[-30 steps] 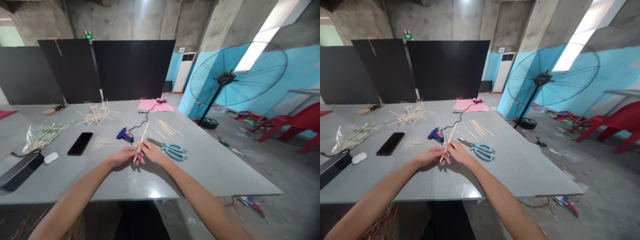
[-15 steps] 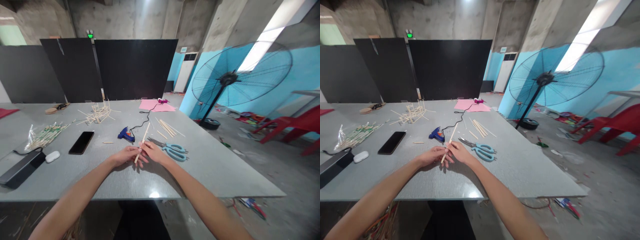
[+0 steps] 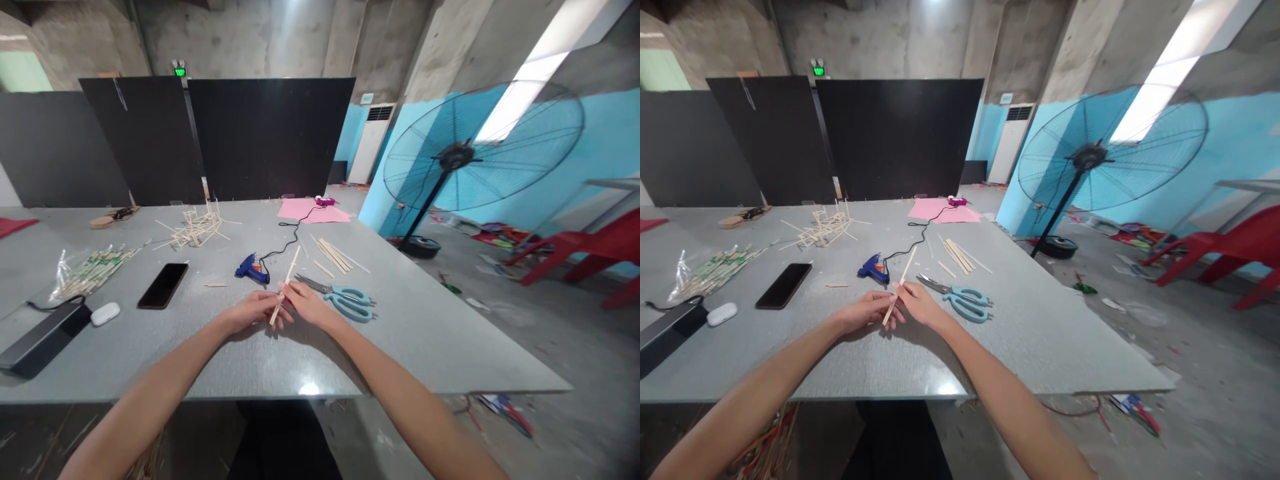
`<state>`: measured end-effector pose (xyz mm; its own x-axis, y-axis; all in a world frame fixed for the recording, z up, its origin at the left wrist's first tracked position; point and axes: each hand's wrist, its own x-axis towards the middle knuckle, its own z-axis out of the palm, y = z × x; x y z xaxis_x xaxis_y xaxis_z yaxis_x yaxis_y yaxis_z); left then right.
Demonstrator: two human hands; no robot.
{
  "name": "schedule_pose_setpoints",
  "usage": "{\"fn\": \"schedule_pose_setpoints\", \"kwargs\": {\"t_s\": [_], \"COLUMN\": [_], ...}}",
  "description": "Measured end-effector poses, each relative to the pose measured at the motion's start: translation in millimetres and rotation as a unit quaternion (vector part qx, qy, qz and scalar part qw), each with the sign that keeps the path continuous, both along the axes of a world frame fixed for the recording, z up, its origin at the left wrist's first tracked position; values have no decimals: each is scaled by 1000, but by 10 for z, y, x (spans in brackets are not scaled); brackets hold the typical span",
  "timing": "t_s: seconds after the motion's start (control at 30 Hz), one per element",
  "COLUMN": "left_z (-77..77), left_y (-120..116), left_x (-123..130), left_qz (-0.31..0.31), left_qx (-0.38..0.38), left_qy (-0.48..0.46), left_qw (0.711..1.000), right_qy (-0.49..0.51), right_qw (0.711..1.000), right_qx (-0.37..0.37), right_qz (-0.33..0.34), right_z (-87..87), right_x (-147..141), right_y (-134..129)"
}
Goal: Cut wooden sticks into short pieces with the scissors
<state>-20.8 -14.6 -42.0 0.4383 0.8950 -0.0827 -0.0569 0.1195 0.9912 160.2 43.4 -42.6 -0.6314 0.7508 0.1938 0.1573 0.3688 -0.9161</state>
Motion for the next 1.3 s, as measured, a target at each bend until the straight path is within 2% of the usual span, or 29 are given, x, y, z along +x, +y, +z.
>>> {"fn": "schedule_pose_setpoints", "kwargs": {"t_s": [0.1,0.23,0.33,0.4,0.47,0.53,0.63,0.7,0.8,0.9,1.1,1.3], "left_z": [-28,-36,17,94,192,281,341,328,270,228,248,297], "left_y": [13,65,123,144,138,106,42,9,-9,-11,-81,-98], "left_x": [4,-31,-107,-179,-271,-386,-574,-666,-698,-623,-445,-442], "left_qz": [30,82,123,160,193,209,181,161,149,137,125,144], "left_qx": [12,30,57,97,158,235,334,344,325,316,274,237], "left_qy": [-2,-20,-36,2,112,280,519,582,630,649,651,697], "left_qw": [999,996,990,982,962,907,766,719,689,679,697,662], "right_qy": [9,32,62,95,130,159,180,184,185,174,146,144], "right_qw": [1000,996,992,989,983,977,971,970,970,971,976,976], "right_qx": [2,31,4,-22,-35,-41,-40,-38,-49,-58,-36,-39], "right_qz": [-7,-82,-108,-114,-126,-137,-150,-152,-150,-153,-158,-156], "right_z": [-22,-96,-140,-139,-109,-67,-19,-10,-28,-54,-69,-86], "right_x": [-3,26,47,55,66,82,104,104,87,73,84,79], "right_y": [17,108,177,204,216,221,226,231,238,246,252,253]}}
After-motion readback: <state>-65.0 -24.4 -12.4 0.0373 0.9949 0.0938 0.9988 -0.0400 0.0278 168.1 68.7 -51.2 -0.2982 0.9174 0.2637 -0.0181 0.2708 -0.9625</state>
